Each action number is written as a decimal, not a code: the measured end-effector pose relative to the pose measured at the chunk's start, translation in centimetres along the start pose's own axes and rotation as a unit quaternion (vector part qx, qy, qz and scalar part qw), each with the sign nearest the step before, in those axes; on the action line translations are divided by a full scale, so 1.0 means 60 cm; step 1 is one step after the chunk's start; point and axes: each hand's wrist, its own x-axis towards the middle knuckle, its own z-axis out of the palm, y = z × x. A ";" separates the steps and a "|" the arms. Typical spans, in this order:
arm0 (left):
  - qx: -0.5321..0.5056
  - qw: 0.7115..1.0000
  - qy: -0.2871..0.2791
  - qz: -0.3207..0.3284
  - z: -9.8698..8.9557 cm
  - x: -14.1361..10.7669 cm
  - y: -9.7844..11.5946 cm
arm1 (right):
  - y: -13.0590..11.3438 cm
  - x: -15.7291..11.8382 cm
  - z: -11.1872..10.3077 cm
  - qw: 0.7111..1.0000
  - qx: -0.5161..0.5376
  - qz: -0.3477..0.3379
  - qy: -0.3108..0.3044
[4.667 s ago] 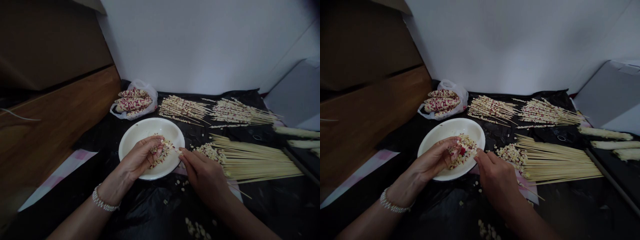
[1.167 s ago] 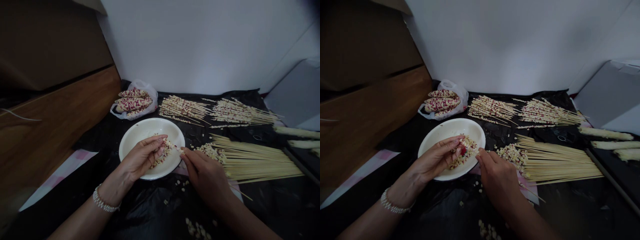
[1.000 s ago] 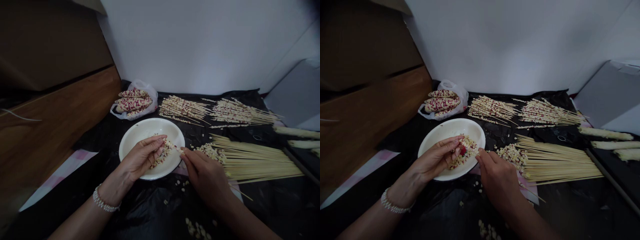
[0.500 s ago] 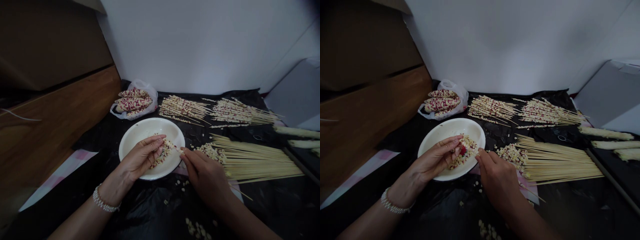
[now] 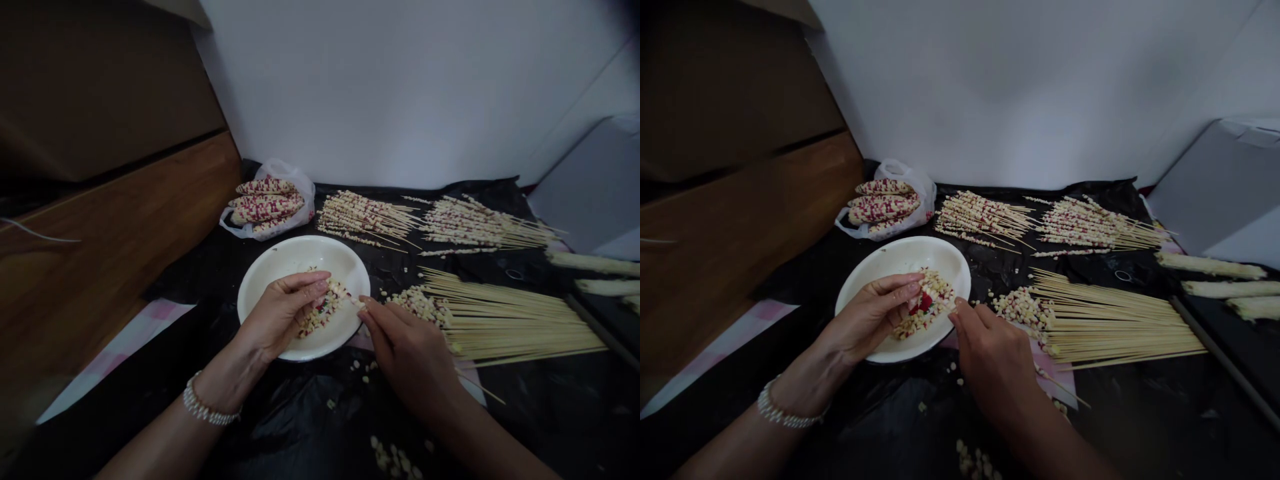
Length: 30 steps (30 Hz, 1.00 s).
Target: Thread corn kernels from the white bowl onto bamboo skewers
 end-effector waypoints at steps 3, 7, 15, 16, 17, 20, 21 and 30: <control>0.004 1.000 -0.010 0.001 -0.003 0.003 -0.001 | -0.001 0.000 0.000 1.000 0.003 -0.003 0.002; -0.009 1.000 -0.018 -0.018 -0.006 0.004 -0.001 | 0.000 0.001 0.000 1.000 0.012 -0.005 0.011; -0.010 0.999 -0.008 -0.029 -0.001 -0.001 0.004 | -0.003 -0.001 0.000 1.000 0.008 0.002 0.003; -0.009 0.999 -0.009 -0.031 -0.001 -0.001 0.004 | -0.003 -0.001 0.000 1.000 0.007 0.000 0.006; -0.008 0.999 -0.011 -0.032 -0.001 0.000 0.004 | -0.003 -0.001 0.000 1.000 0.008 -0.003 0.008; 0.003 0.999 -0.024 -0.036 -0.003 0.000 0.005 | -0.003 -0.001 0.000 1.000 0.011 -0.007 0.012; 0.008 0.999 -0.028 -0.037 -0.003 0.000 0.005 | -0.003 -0.001 0.000 1.000 0.011 -0.008 0.011; 0.032 0.995 -0.068 -0.069 -0.013 0.005 0.004 | -0.004 -0.002 0.003 1.000 0.023 -0.007 0.001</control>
